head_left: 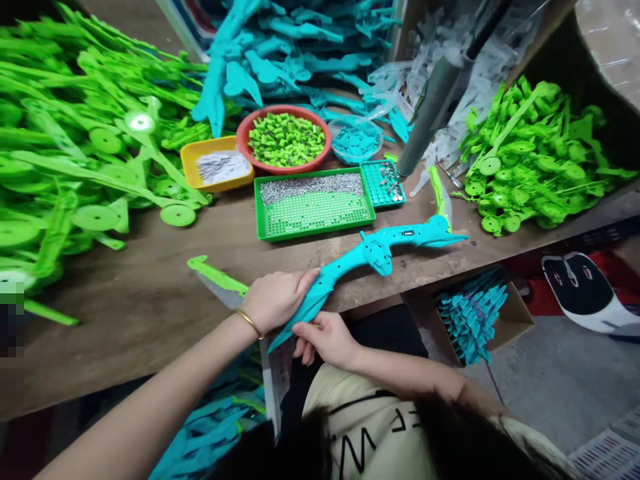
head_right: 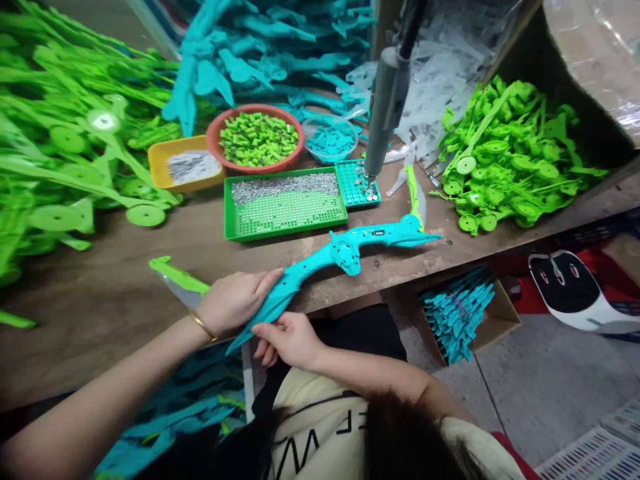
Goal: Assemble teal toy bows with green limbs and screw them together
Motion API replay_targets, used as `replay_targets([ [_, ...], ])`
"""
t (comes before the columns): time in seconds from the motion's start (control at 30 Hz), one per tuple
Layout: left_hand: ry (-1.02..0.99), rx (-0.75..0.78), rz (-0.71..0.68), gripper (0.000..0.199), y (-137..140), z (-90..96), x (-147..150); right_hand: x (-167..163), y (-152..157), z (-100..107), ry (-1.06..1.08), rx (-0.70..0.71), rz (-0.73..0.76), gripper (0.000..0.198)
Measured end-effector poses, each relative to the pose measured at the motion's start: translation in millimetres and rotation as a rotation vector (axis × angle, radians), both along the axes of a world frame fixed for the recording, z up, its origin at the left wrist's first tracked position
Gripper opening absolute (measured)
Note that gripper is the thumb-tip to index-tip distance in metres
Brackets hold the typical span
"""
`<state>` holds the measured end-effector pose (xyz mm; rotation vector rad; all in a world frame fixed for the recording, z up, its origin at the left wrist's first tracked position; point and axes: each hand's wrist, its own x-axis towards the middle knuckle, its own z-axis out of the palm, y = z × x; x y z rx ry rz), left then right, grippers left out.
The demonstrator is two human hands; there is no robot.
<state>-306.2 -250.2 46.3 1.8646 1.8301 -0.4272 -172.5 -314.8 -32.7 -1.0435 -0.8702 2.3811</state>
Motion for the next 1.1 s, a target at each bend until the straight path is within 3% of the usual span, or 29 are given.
replay_targets([
  [0.17,0.024,0.006,0.007,0.077,-6.7,-2.6,8.4,-19.1,-10.9,5.8,0.044,-0.165,0.050,0.063],
  [0.27,0.000,0.016,0.005,0.083,-8.0,-7.0,12.2,-32.0,-20.5,6.9,0.036,-0.222,0.001,0.056],
  [0.47,-0.074,-0.003,-0.024,0.081,-8.6,-7.0,-2.4,-41.3,-29.2,10.8,-0.013,-0.224,-0.086,0.045],
  [0.6,-0.055,0.056,0.091,0.081,-11.8,-4.8,-7.1,-50.1,-34.1,11.4,-0.039,-0.206,-0.085,0.048],
  [0.7,-0.022,0.081,0.090,0.078,-16.1,-7.1,-7.7,-44.2,-35.8,17.4,-0.054,-0.222,-0.017,0.052],
  [0.77,-0.013,0.084,0.041,0.076,-19.6,-10.2,-12.2,-24.2,-23.5,28.8,-0.057,-0.201,0.189,0.053],
  [0.83,0.005,0.104,0.016,0.075,-22.7,-13.7,-20.2,7.5,7.8,45.1,-0.121,0.021,0.444,0.048],
  [0.87,0.017,0.118,0.012,0.075,-23.9,-15.4,-24.6,25.4,30.5,53.2,-0.230,0.298,0.444,0.042],
  [0.93,0.037,0.149,0.004,0.072,-25.4,-17.9,-32.5,59.8,83.9,65.2,-0.557,0.984,0.212,0.033],
  [0.97,0.043,0.159,0.000,0.070,-25.7,-18.8,-35.4,74.4,110.6,67.8,-0.688,1.238,0.174,0.034],
  [1.0,0.050,0.164,-0.001,0.069,-25.8,-19.4,-37.4,86.6,134.5,68.0,-0.770,1.402,0.251,0.035],
  [1.03,0.057,0.165,0.002,0.069,-25.6,-19.9,-38.6,96.4,154.0,66.1,-0.786,1.481,0.385,0.035],
  [1.1,0.066,0.166,0.009,0.069,-25.1,-21.0,-39.4,109.5,177.3,58.9,-0.779,1.499,0.590,0.036],
])
